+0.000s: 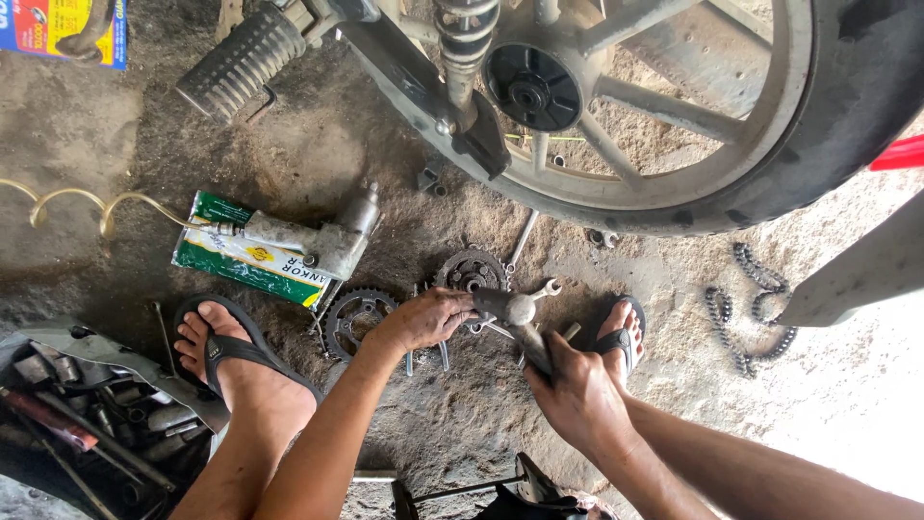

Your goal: The person sits on the ground beside a motorcycle and works on its chain sprocket assembly. They hold the sprocket hub and hammer a component into it, then use a pneumatic impact wrench on the assembly, repositioning the parts and handling the chain and sprockets on the ground.

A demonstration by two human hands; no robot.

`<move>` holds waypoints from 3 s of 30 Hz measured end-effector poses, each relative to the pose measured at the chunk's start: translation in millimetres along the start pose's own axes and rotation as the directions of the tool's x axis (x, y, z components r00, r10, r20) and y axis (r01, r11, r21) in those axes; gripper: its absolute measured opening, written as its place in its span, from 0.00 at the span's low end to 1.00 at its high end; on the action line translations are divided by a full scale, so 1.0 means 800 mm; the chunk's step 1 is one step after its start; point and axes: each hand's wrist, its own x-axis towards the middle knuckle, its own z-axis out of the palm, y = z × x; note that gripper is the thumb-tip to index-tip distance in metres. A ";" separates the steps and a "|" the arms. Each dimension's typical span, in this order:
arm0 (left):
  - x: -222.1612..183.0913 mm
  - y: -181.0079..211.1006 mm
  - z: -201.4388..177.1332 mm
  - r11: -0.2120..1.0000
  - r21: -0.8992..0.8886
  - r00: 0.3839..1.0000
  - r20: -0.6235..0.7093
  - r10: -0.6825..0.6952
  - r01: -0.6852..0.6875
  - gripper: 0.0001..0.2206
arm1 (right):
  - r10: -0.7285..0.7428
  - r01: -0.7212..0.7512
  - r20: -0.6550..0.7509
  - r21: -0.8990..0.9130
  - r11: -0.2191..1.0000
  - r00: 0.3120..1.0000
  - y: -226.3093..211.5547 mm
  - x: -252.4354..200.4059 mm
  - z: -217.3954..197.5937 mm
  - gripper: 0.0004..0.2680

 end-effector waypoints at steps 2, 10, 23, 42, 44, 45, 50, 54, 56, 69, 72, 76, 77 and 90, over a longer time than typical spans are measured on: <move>0.000 0.005 -0.002 1.000 -0.012 1.000 0.000 0.000 0.000 0.18 | -0.014 0.014 0.000 0.032 0.999 1.000 0.013 0.000 0.010 0.11; 0.000 0.015 -0.008 0.992 -0.008 0.990 0.066 -0.127 0.128 0.19 | -0.070 0.173 -0.309 0.320 0.932 0.949 0.042 0.001 0.056 0.12; 0.001 0.021 -0.030 0.988 -0.075 0.990 -0.024 -0.138 0.136 0.13 | -0.015 0.051 -0.255 0.135 0.990 0.967 0.017 0.004 0.003 0.10; 0.001 -0.005 0.008 0.996 -0.067 0.998 0.011 -0.065 0.065 0.16 | 0.023 -0.022 -0.001 0.182 0.983 1.000 0.027 0.004 0.035 0.16; 0.002 -0.009 0.001 0.997 -0.063 0.999 -0.003 -0.052 0.051 0.15 | -0.019 0.034 -0.085 0.170 0.985 0.996 0.033 0.009 0.031 0.13; -0.001 -0.008 0.005 0.996 -0.079 0.999 -0.008 -0.046 0.045 0.14 | -0.050 0.073 -0.148 0.150 0.986 0.988 0.039 0.007 0.030 0.11; -0.006 0.016 -0.028 0.988 -0.131 0.994 -0.060 -0.096 0.088 0.11 | -0.015 0.057 -0.266 0.150 0.987 0.964 0.021 0.009 0.011 0.12; 0.003 0.015 -0.050 0.967 -0.247 0.963 -0.237 -0.127 0.066 0.10 | 0.106 -0.058 -0.231 0.208 0.976 0.967 0.032 0.025 0.013 0.11; 0.005 0.047 -0.083 0.957 -0.249 0.959 -0.201 -0.201 0.148 0.10 | 0.171 -0.123 -0.169 0.261 0.957 0.971 0.045 0.046 0.025 0.10; 0.045 0.121 0.122 0.901 0.428 0.868 0.470 -0.159 -0.067 0.11 | 0.488 -0.388 -0.421 0.304 0.870 0.764 0.225 0.173 0.131 0.13; 0.067 0.160 0.139 0.947 0.248 0.877 0.382 -0.291 0.207 0.10 | 0.430 -0.206 -0.502 0.441 0.874 0.750 0.289 0.205 0.170 0.16; 0.107 0.137 0.228 0.906 0.256 0.921 0.109 -0.374 0.338 0.13 | 0.448 -0.334 -0.474 0.308 0.891 0.758 0.337 0.227 0.198 0.13; 0.117 0.122 0.246 0.878 0.394 0.959 -0.034 -0.281 0.272 0.13 | 0.367 -0.115 -0.532 0.447 0.887 0.763 0.389 0.258 0.241 0.15; 0.111 0.083 0.150 0.888 0.028 0.879 0.127 -0.459 0.460 0.20 | 0.077 0.093 -0.427 0.363 0.927 0.901 0.253 0.193 0.181 0.11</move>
